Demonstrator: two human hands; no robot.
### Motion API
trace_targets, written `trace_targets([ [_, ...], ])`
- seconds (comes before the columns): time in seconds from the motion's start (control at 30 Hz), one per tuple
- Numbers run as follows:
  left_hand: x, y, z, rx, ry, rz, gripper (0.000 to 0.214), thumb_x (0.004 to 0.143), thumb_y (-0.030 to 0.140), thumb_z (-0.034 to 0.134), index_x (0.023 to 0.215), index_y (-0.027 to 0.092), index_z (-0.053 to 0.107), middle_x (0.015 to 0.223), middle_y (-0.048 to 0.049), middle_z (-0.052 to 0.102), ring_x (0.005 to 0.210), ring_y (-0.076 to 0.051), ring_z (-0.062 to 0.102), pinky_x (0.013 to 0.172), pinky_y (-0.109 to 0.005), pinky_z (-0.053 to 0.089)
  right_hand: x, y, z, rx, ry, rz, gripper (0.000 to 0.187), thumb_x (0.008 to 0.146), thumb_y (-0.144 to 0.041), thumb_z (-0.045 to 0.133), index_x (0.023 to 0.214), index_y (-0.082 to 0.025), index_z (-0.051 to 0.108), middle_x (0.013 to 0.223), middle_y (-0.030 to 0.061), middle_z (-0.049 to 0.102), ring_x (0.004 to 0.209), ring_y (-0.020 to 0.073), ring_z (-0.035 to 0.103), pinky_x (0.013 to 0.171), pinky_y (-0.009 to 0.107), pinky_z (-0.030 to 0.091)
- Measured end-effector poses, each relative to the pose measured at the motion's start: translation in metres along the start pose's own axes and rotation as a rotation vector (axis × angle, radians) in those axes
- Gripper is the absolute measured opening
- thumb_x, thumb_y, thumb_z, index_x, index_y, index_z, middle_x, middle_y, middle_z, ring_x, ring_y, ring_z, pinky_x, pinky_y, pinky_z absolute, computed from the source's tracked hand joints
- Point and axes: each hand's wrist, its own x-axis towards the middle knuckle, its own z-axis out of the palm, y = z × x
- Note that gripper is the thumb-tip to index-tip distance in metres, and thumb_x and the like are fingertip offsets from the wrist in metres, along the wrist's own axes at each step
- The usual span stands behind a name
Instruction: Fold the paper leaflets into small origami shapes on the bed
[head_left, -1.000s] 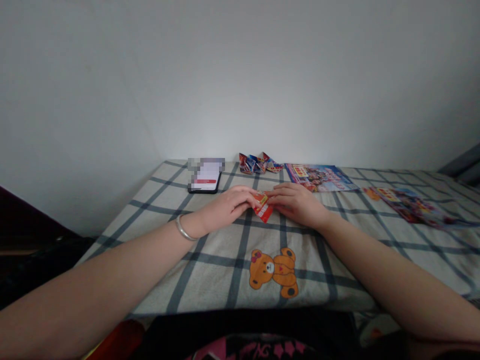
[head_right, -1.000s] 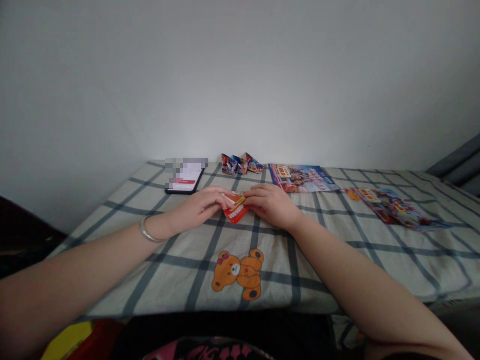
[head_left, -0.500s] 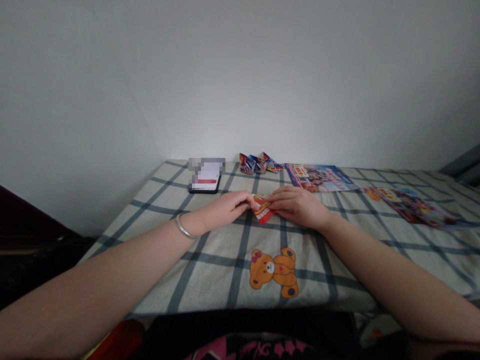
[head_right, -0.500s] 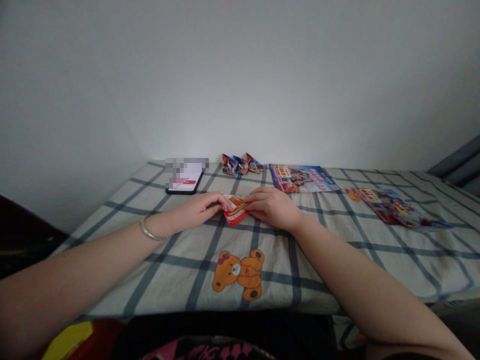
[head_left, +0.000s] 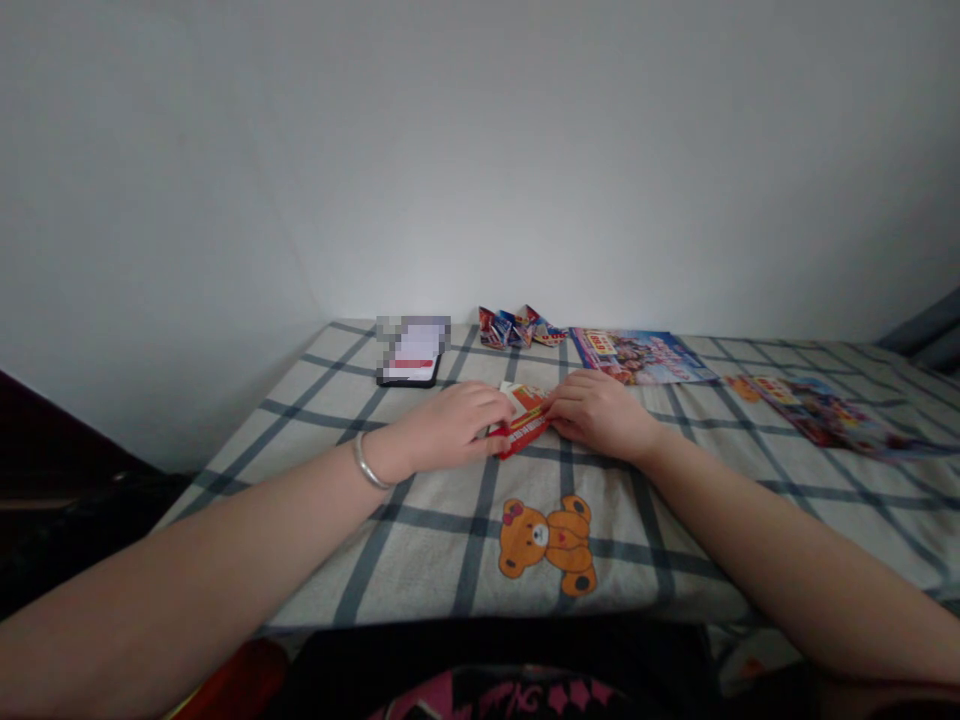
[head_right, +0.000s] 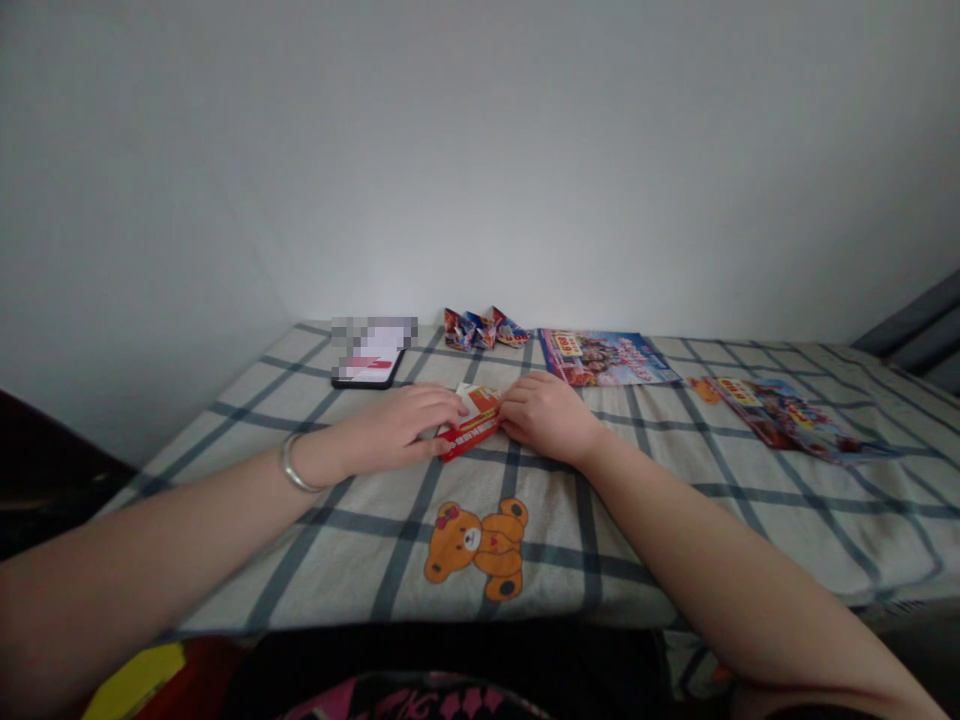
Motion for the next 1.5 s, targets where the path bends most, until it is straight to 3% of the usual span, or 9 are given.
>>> trace_targets([
  [0.1,0.001,0.012,0.001,0.156,0.006,-0.028,0.050,0.086,0.060,0.059,0.108,0.016,0.062,0.115,-0.0119,0.064,0.113,-0.028,0.057,0.105,-0.048,0.038,0.001,-0.002,-0.001,-0.029,-0.009,0.006,0.016,0.091,-0.022,0.057,0.082,-0.016,0.070,0.080,0.0053,0.072,0.074,0.0176,0.063,0.078,0.034,0.043],
  [0.23,0.003,0.018,0.002,0.248,0.016,-0.100,0.034,0.089,0.043,0.061,0.109,0.015,0.063,0.111,-0.0102,0.066,0.110,-0.026,0.058,0.103,-0.046,0.040,0.003,-0.008,-0.001,-0.011,-0.022,0.033,0.020,0.092,-0.026,0.056,0.081,-0.017,0.070,0.078,0.0047,0.071,0.073,0.0165,0.061,0.074,0.032,0.038],
  [0.33,0.003,0.014,0.002,0.223,0.033,-0.112,0.020,0.090,0.031,0.057,0.103,0.017,0.065,0.104,-0.0070,0.068,0.104,-0.023,0.060,0.100,-0.043,0.042,0.004,-0.012,-0.001,0.048,-0.029,0.059,0.020,0.091,-0.029,0.058,0.081,-0.018,0.070,0.077,0.0040,0.071,0.074,0.0165,0.062,0.072,0.031,0.037],
  [0.6,0.001,0.004,0.003,0.095,0.040,-0.111,0.022,0.092,0.021,0.047,0.103,0.017,0.065,0.102,-0.0083,0.068,0.102,-0.022,0.061,0.094,-0.042,0.048,-0.003,0.000,-0.003,0.254,-0.039,0.146,0.016,0.088,-0.035,0.064,0.087,-0.021,0.073,0.087,0.0029,0.074,0.083,0.0182,0.067,0.078,0.034,0.043],
  [0.77,0.000,0.001,0.001,0.048,0.011,-0.088,0.019,0.092,0.023,0.050,0.105,0.018,0.063,0.106,-0.0083,0.067,0.106,-0.023,0.060,0.097,-0.043,0.046,-0.005,0.002,-0.002,0.300,-0.054,0.115,0.020,0.086,-0.038,0.067,0.094,-0.021,0.073,0.099,0.0047,0.074,0.092,0.0204,0.066,0.082,0.035,0.047],
  [0.93,0.000,0.004,0.000,0.030,0.007,-0.118,0.021,0.091,0.032,0.056,0.107,0.018,0.061,0.108,-0.0085,0.066,0.109,-0.024,0.059,0.097,-0.040,0.046,-0.004,-0.001,0.000,0.316,-0.043,0.131,0.015,0.087,-0.030,0.066,0.095,-0.021,0.074,0.100,0.0059,0.073,0.092,0.0199,0.065,0.082,0.035,0.051],
  [1.13,0.001,0.005,0.002,0.045,-0.001,-0.140,0.022,0.093,0.029,0.055,0.110,0.017,0.060,0.110,-0.0090,0.065,0.109,-0.023,0.059,0.097,-0.039,0.046,-0.006,0.002,0.001,0.341,-0.019,0.121,0.016,0.090,-0.030,0.062,0.093,-0.021,0.075,0.100,0.0058,0.073,0.091,0.0188,0.065,0.081,0.032,0.051],
  [1.33,0.004,0.009,0.001,0.057,0.005,-0.148,0.021,0.093,0.030,0.055,0.107,0.017,0.062,0.106,-0.0081,0.066,0.103,-0.023,0.061,0.094,-0.038,0.047,0.000,-0.008,-0.003,0.139,-0.074,0.124,0.020,0.093,-0.022,0.054,0.091,-0.018,0.073,0.087,0.0060,0.073,0.078,0.0174,0.064,0.071,0.030,0.045],
  [1.5,0.004,0.007,0.001,0.010,0.012,-0.178,0.020,0.094,0.031,0.053,0.105,0.018,0.063,0.103,-0.0067,0.066,0.098,-0.020,0.062,0.089,-0.035,0.048,0.004,-0.020,-0.004,0.052,-0.090,0.170,0.021,0.095,-0.029,0.053,0.089,-0.019,0.071,0.078,0.0036,0.069,0.070,0.0150,0.060,0.061,0.028,0.036],
])
